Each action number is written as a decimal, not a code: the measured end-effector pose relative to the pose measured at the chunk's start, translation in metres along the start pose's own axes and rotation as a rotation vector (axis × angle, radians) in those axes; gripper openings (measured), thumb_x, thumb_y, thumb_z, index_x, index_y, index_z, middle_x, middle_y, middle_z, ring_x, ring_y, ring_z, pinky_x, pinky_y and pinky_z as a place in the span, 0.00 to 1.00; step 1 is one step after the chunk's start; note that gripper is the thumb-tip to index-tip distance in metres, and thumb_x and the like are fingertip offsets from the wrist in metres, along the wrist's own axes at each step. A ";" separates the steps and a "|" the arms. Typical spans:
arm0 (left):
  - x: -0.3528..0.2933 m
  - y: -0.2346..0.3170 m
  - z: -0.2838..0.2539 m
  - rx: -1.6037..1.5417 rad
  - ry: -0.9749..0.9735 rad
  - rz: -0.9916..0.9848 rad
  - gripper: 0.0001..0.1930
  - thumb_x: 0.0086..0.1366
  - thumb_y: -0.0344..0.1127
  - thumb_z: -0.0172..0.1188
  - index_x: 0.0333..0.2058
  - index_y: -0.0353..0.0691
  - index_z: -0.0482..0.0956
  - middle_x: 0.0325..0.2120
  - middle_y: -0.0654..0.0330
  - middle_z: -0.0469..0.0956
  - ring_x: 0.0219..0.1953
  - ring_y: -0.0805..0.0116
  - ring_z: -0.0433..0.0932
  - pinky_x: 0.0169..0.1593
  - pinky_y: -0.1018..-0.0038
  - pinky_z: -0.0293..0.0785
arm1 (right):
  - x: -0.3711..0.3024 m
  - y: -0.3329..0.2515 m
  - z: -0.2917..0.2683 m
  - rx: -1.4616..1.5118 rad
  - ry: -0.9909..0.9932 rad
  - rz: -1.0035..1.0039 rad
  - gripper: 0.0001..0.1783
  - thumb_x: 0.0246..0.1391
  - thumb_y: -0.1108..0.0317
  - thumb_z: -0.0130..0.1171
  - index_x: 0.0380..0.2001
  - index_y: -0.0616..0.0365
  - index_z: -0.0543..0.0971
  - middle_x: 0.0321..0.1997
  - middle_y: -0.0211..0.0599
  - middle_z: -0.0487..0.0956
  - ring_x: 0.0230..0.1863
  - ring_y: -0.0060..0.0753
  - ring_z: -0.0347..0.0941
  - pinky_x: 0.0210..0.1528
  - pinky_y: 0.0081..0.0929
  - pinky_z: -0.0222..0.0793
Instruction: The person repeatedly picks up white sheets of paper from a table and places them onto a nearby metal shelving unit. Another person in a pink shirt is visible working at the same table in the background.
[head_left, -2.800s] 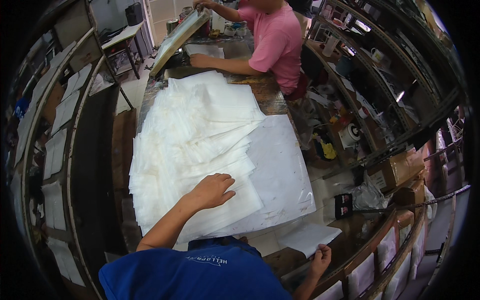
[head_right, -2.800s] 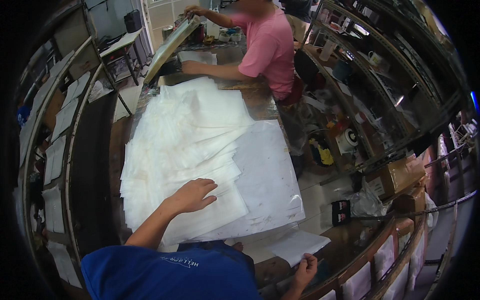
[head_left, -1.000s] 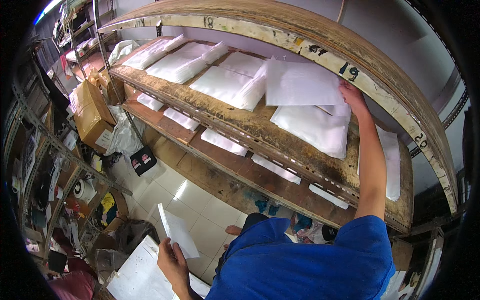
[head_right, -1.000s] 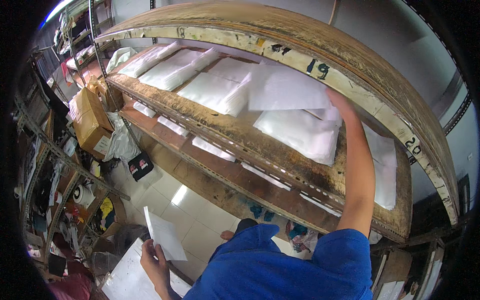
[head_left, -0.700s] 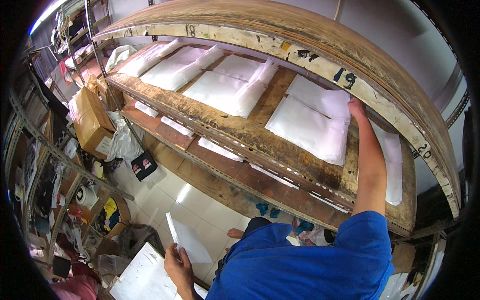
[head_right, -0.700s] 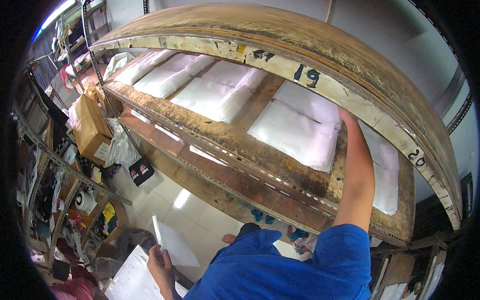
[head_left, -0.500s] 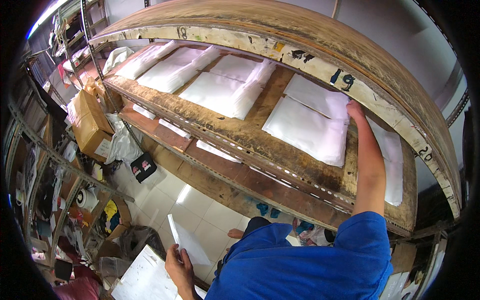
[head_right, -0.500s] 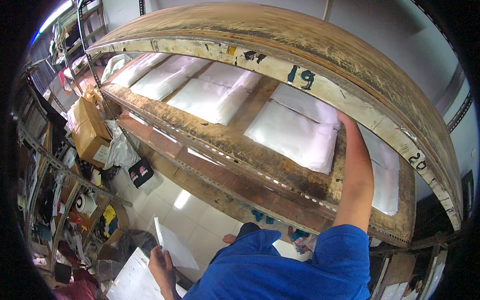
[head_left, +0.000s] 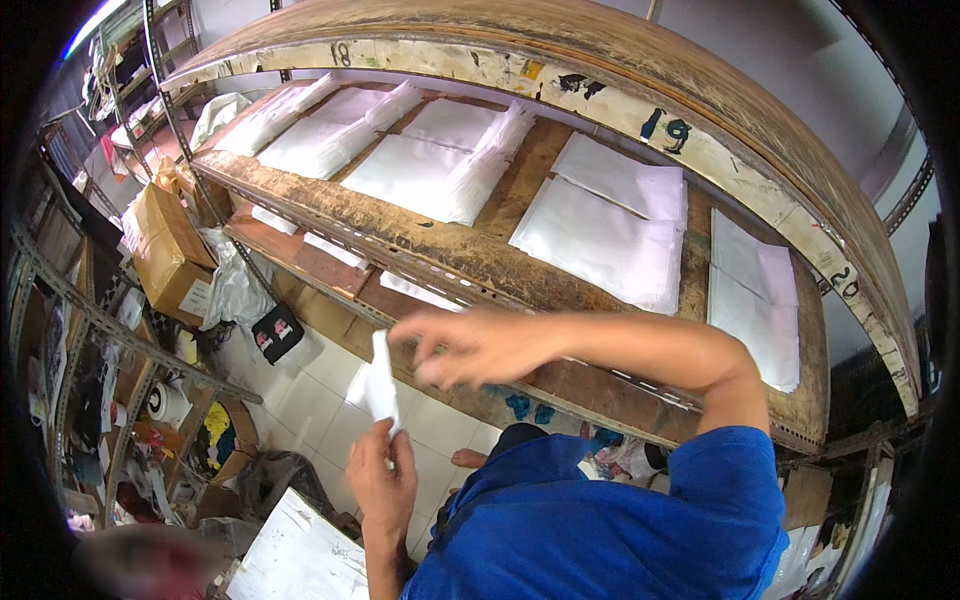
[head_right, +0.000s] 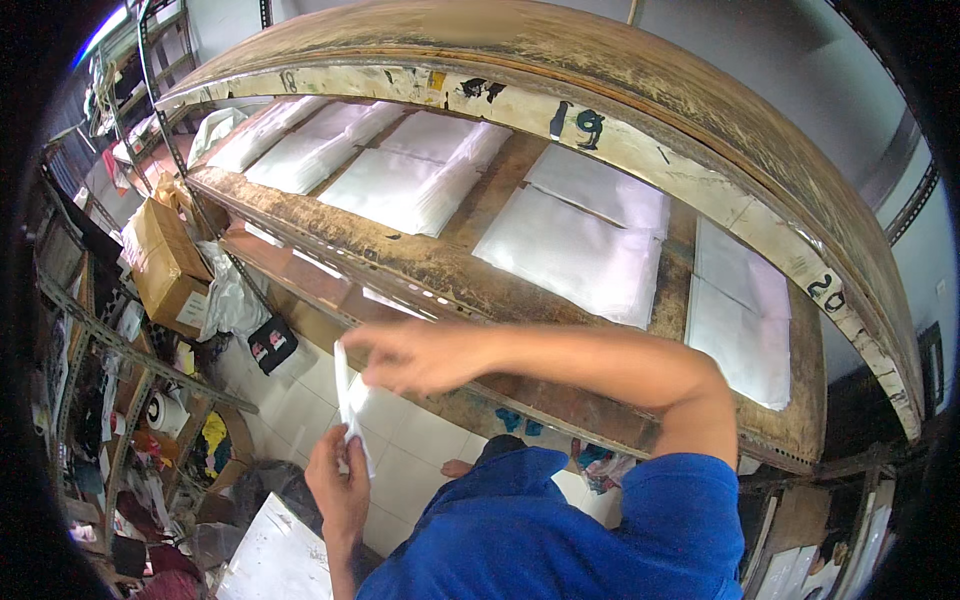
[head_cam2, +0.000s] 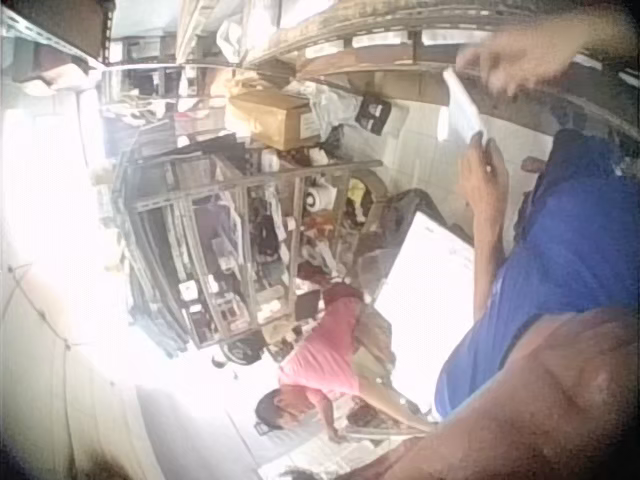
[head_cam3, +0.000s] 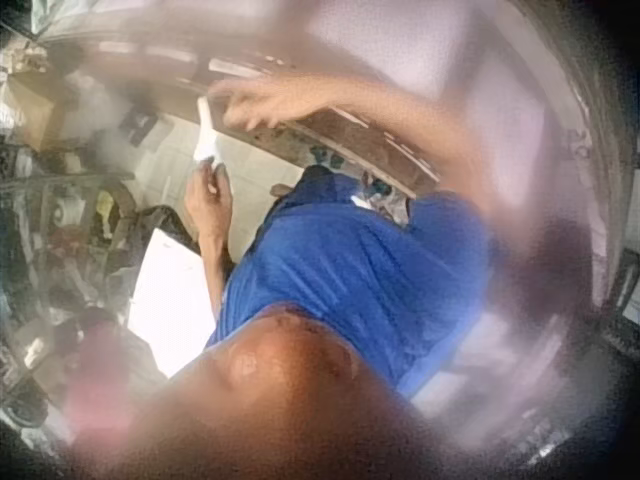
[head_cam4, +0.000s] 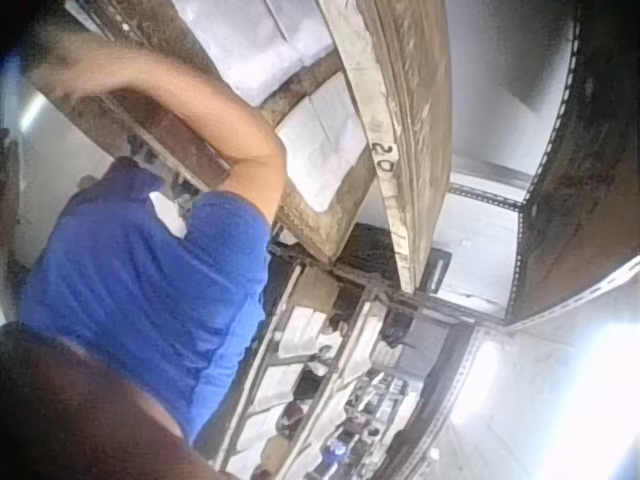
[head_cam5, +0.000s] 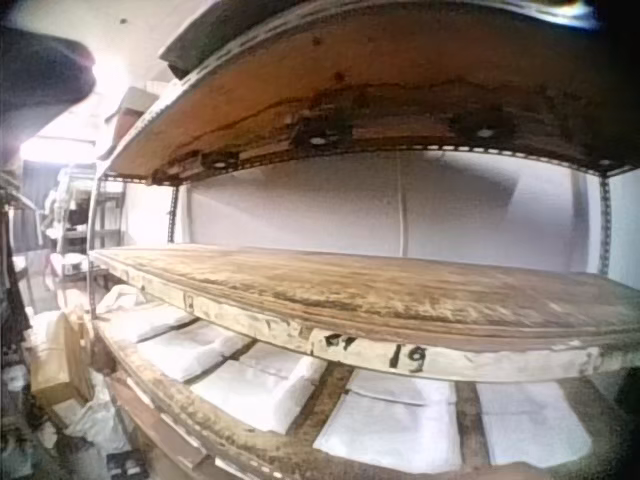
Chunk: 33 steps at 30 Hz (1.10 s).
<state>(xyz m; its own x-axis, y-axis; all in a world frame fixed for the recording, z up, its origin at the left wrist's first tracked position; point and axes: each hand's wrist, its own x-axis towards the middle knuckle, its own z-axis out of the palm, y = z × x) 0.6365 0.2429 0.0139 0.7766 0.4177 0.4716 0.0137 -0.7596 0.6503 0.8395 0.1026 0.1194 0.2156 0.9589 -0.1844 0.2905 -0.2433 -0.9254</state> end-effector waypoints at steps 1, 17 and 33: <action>0.008 0.007 0.004 -0.018 0.000 0.061 0.11 0.57 0.24 0.62 0.39 0.35 0.76 0.23 0.56 0.75 0.24 0.62 0.74 0.30 0.67 0.67 | 0.013 0.003 0.019 -0.063 0.011 -0.073 0.28 0.60 0.56 0.54 0.59 0.57 0.64 0.41 0.45 0.78 0.39 0.37 0.75 0.40 0.33 0.73; 0.024 0.037 0.002 -0.098 0.010 0.274 0.17 0.51 0.24 0.63 0.42 0.34 0.75 0.22 0.60 0.72 0.23 0.64 0.68 0.31 0.69 0.64 | 0.023 0.011 0.003 -0.143 0.318 -0.136 0.11 0.58 0.68 0.54 0.43 0.58 0.69 0.37 0.33 0.73 0.41 0.25 0.68 0.44 0.27 0.68; -0.035 -0.043 0.006 0.066 -0.185 -0.049 0.13 0.55 0.30 0.62 0.41 0.36 0.77 0.24 0.58 0.74 0.24 0.62 0.71 0.33 0.67 0.65 | -0.226 0.160 -0.157 -0.287 1.276 0.445 0.18 0.51 0.69 0.58 0.44 0.60 0.66 0.31 0.35 0.74 0.26 0.27 0.69 0.28 0.27 0.66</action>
<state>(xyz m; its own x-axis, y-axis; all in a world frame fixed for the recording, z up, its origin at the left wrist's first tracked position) 0.6130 0.2578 -0.0340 0.8763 0.3613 0.3187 0.0914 -0.7741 0.6264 0.9835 -0.1760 0.0645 0.9911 0.0344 0.1283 0.1189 -0.6615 -0.7405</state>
